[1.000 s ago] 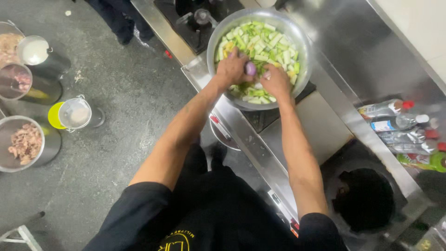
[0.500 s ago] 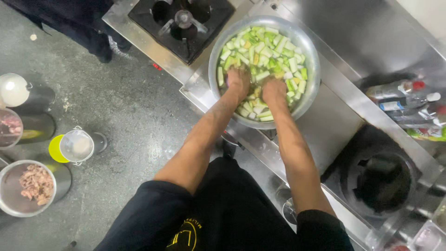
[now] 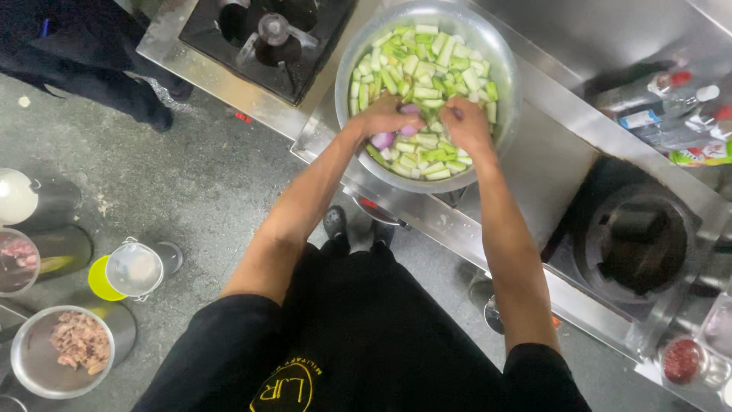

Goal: The person peels several red onions using a knife, removing the outer skin and placing the peeled onions into a large metal bowl containing chopped vegetables. The peeled skins are discarded into a small cardboard box on the floor.

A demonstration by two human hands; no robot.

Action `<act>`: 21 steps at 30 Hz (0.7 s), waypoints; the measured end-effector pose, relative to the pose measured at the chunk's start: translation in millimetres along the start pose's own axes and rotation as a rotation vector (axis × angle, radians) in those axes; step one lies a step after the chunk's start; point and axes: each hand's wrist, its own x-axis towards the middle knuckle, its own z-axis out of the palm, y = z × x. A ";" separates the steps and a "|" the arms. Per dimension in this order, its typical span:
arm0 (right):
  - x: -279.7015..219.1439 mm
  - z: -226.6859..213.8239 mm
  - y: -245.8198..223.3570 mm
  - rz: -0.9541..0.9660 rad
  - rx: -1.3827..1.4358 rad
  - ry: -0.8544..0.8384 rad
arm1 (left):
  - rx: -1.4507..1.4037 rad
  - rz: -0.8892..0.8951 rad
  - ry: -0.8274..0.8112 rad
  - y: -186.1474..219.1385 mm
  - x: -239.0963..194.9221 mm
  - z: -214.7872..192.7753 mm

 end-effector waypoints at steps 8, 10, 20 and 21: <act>-7.5 7.7 -20.3 -0.182 0.272 0.066 | -0.062 -0.245 0.216 9.0 13.7 3.7; -10.8 20.5 -34.0 -0.144 0.340 -0.051 | -0.002 -0.220 0.219 2.7 18.3 4.8; -17.1 52.5 -58.0 -0.177 0.780 -0.016 | 0.062 -0.079 0.262 -30.1 40.3 13.0; -16.6 52.7 -59.9 -0.197 0.764 0.017 | 0.067 -0.082 0.271 -31.6 42.7 13.6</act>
